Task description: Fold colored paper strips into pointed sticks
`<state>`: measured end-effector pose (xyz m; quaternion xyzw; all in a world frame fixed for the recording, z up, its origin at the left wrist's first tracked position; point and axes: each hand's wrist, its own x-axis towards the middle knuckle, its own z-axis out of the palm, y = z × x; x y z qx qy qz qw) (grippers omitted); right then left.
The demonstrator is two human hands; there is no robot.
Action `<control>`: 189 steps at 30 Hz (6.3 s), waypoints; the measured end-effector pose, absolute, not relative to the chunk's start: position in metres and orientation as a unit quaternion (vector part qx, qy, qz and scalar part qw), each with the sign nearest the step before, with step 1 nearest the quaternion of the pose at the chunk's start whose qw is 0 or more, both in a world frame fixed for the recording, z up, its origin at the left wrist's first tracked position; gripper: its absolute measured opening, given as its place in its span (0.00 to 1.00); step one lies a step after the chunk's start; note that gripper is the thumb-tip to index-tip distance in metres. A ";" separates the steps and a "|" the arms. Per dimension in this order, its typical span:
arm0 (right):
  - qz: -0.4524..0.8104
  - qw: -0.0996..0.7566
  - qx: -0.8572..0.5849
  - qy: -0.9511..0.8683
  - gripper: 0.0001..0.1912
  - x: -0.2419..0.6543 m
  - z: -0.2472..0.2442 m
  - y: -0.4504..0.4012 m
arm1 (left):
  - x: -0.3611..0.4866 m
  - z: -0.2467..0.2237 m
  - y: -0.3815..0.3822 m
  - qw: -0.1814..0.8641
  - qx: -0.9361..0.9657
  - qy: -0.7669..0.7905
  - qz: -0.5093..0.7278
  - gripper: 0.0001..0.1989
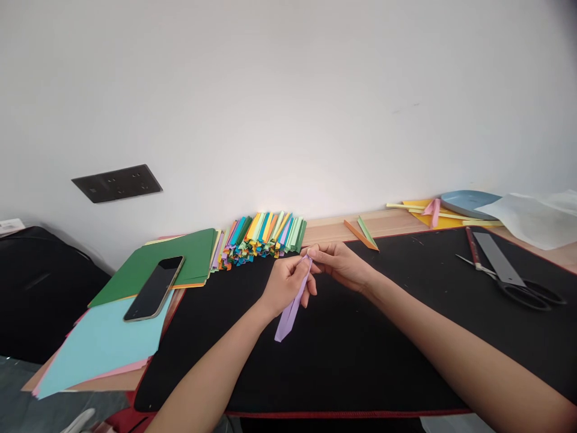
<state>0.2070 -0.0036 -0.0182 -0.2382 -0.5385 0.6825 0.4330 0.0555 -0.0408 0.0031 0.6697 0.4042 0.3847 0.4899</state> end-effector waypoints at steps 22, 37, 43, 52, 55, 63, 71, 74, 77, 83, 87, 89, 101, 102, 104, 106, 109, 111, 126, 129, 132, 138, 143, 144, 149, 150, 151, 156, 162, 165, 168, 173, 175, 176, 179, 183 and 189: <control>0.467 0.414 -0.290 -0.726 0.19 0.213 -0.012 -0.001 | 0.056 0.002 -0.039 0.487 0.667 0.422 0.375 0.15; 0.380 0.434 -0.338 -0.743 0.18 0.207 -0.012 -0.008 | 0.055 0.001 -0.039 0.508 0.645 0.419 0.387 0.15; 0.404 0.443 -0.316 -0.735 0.19 0.207 -0.012 -0.007 | 0.056 0.003 -0.039 0.509 0.646 0.414 0.390 0.15; 0.397 0.455 -0.334 -0.724 0.16 0.206 -0.015 -0.007 | 0.056 -0.001 -0.039 0.516 0.649 0.402 0.389 0.15; 0.404 0.463 -0.338 -0.713 0.17 0.205 -0.015 -0.006 | 0.056 -0.002 -0.039 0.529 0.640 0.401 0.389 0.13; 0.458 0.467 -0.317 -0.687 0.15 0.205 -0.019 -0.004 | 0.057 -0.001 -0.038 0.543 0.616 0.412 0.395 0.15; 0.463 0.482 -0.330 -0.666 0.16 0.204 -0.021 -0.003 | 0.055 -0.004 -0.033 0.591 0.586 0.390 0.395 0.16; 0.449 0.488 -0.338 -0.668 0.16 0.204 -0.018 -0.005 | 0.054 -0.004 -0.031 0.631 0.557 0.371 0.392 0.21; 0.439 0.488 -0.346 -0.671 0.17 0.203 -0.017 -0.005 | 0.054 -0.004 -0.029 0.666 0.526 0.363 0.385 0.24; 0.421 0.500 -0.357 -0.668 0.20 0.202 -0.017 -0.005 | 0.054 -0.004 -0.028 0.678 0.514 0.355 0.386 0.22; 0.447 0.496 -0.341 -0.662 0.19 0.202 -0.016 -0.006 | 0.055 -0.003 -0.029 0.662 0.519 0.356 0.407 0.23; 0.478 0.486 -0.324 -0.656 0.17 0.203 -0.017 -0.006 | 0.056 -0.002 -0.029 0.648 0.532 0.358 0.411 0.24; 0.539 0.479 -0.310 -0.619 0.17 0.205 -0.015 -0.006 | 0.054 -0.001 -0.029 0.637 0.528 0.367 0.425 0.24; 0.542 0.480 -0.311 -0.616 0.16 0.205 -0.015 -0.006 | 0.054 -0.001 -0.029 0.641 0.525 0.367 0.423 0.23; 0.543 0.478 -0.314 -0.614 0.16 0.206 -0.015 -0.005 | 0.053 -0.002 -0.029 0.647 0.520 0.365 0.422 0.21; 0.538 0.476 -0.318 -0.619 0.15 0.206 -0.016 -0.005 | 0.053 -0.002 -0.028 0.652 0.516 0.362 0.421 0.20; 0.527 0.476 -0.330 -0.622 0.15 0.206 -0.015 -0.005 | 0.052 -0.003 -0.028 0.657 0.517 0.364 0.411 0.20; 0.525 0.476 -0.337 -0.620 0.15 0.206 -0.015 -0.005 | 0.052 -0.004 -0.028 0.657 0.520 0.373 0.399 0.21; 0.565 0.444 -0.314 -0.621 0.16 0.207 -0.019 -0.002 | 0.057 -0.009 -0.031 0.573 0.565 0.430 0.408 0.22; 0.549 0.449 -0.325 -0.626 0.16 0.207 -0.021 -0.001 | 0.057 -0.010 -0.031 0.570 0.576 0.428 0.400 0.20; 0.541 0.454 -0.344 -0.619 0.16 0.207 -0.021 0.000 | 0.058 -0.010 -0.031 0.594 0.577 0.420 0.372 0.18; 0.560 0.487 -0.368 -0.561 0.18 0.211 -0.018 0.004 | 0.057 -0.009 -0.031 0.661 0.534 0.400 0.343 0.21; 0.572 0.487 -0.364 -0.551 0.18 0.214 -0.020 0.008 | 0.056 -0.010 -0.030 0.684 0.518 0.391 0.331 0.22; 0.573 0.488 -0.364 -0.548 0.18 0.213 -0.020 0.008 | 0.056 -0.010 -0.031 0.683 0.518 0.392 0.334 0.22; 0.573 0.473 -0.358 -0.565 0.18 0.211 -0.019 0.004 | 0.057 -0.009 -0.032 0.677 0.511 0.402 0.345 0.22; 0.571 0.463 -0.354 -0.579 0.19 0.210 -0.018 0.003 | 0.057 -0.009 -0.032 0.675 0.510 0.404 0.347 0.22; 0.568 0.450 -0.350 -0.594 0.19 0.210 -0.017 0.001 | 0.057 -0.009 -0.032 0.673 0.511 0.406 0.349 0.22; 0.550 0.416 -0.350 -0.634 0.22 0.208 -0.016 -0.002 | 0.057 -0.011 -0.030 0.665 0.516 0.416 0.346 0.20; 0.558 0.464 -0.398 -0.561 0.21 0.211 -0.021 0.006 | 0.054 -0.011 -0.028 0.683 0.526 0.393 0.320 0.20; 0.550 0.509 -0.410 -0.520 0.21 0.216 -0.023 0.014 | 0.052 -0.009 -0.029 0.690 0.530 0.385 0.307 0.21; 0.534 0.548 -0.414 -0.493 0.21 0.220 -0.024 0.018 | 0.051 -0.009 -0.030 0.693 0.537 0.378 0.298 0.21; 0.538 0.530 -0.417 -0.505 0.21 0.217 -0.027 0.017 | 0.051 -0.012 -0.029 0.699 0.532 0.367 0.306 0.20; 0.549 0.499 -0.414 -0.528 0.22 0.214 -0.028 0.013 | 0.051 -0.013 -0.028 0.699 0.527 0.369 0.312 0.20; 0.552 0.481 -0.411 -0.543 0.22 0.211 -0.029 0.011 | 0.051 -0.013 -0.027 0.699 0.524 0.371 0.315 0.20; 0.540 0.445 -0.403 -0.590 0.22 0.207 -0.030 0.006 | 0.052 -0.012 -0.027 0.703 0.515 0.376 0.316 0.19; 0.538 0.450 -0.410 -0.584 0.22 0.206 -0.027 0.005 | 0.052 -0.010 -0.027 0.712 0.507 0.378 0.305 0.20; 0.539 0.491 -0.423 -0.537 0.22 0.213 -0.024 0.011 | 0.050 -0.008 -0.026 0.733 0.492 0.368 0.293 0.19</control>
